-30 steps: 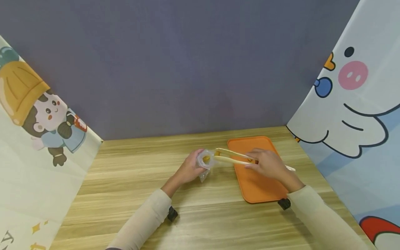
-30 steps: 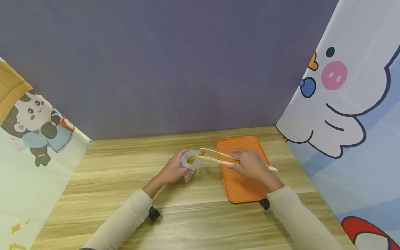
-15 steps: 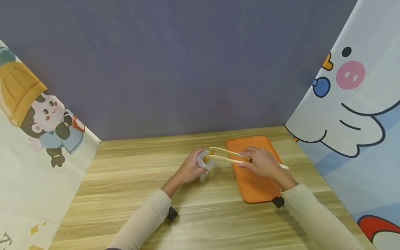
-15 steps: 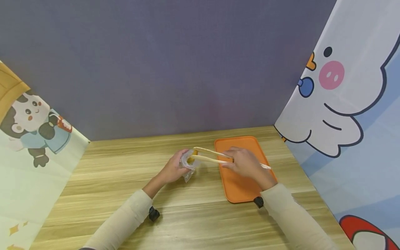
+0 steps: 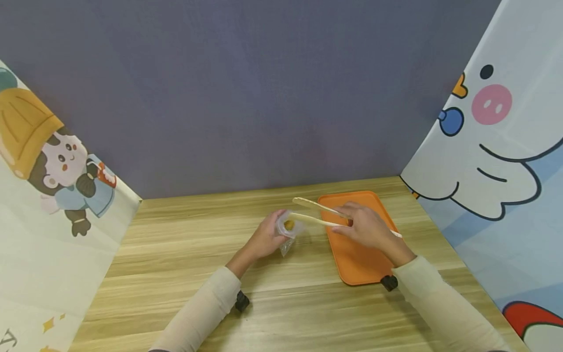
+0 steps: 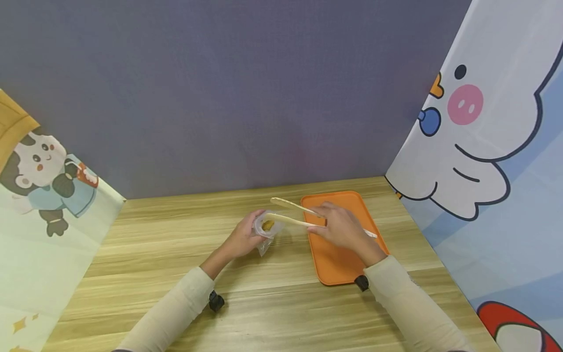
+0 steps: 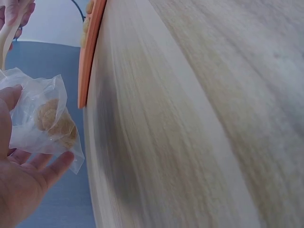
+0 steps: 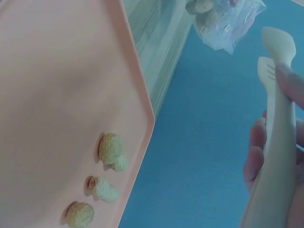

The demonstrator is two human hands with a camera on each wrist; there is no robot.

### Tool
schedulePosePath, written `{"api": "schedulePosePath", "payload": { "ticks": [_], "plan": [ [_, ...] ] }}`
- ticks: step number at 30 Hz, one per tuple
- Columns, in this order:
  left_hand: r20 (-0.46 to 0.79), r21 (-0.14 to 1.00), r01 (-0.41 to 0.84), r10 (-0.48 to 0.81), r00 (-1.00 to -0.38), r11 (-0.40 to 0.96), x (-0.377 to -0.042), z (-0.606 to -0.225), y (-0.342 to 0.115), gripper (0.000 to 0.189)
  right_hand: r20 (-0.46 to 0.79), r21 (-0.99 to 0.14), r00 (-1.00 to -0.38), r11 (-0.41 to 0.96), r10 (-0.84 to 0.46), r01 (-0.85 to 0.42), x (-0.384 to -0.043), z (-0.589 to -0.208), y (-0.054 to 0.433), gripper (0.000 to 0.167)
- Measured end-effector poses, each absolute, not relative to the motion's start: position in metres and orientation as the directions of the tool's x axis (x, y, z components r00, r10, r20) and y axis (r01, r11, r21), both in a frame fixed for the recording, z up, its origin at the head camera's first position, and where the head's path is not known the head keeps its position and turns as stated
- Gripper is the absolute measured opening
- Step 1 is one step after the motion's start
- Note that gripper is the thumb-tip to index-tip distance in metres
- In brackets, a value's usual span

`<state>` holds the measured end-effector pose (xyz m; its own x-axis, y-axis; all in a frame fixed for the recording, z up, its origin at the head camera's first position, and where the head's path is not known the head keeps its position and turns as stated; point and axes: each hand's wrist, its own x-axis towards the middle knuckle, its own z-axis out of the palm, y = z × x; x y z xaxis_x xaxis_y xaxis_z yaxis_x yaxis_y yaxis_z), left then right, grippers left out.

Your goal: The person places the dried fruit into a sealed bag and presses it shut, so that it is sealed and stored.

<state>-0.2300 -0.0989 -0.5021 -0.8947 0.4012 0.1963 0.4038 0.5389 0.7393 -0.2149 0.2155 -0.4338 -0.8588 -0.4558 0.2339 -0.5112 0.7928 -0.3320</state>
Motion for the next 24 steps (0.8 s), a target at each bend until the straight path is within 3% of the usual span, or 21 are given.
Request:
{"api": "schedulePosePath", "payload": {
  "ticks": [24],
  "plan": [
    [0.179,0.742,0.379,0.382,-0.907,0.553,-0.232,-0.503,-0.1,0.077,0.235,-0.289,-0.87,0.823,-0.433,-0.488,-0.212,-0.445,0.258,0.057]
  ]
}}
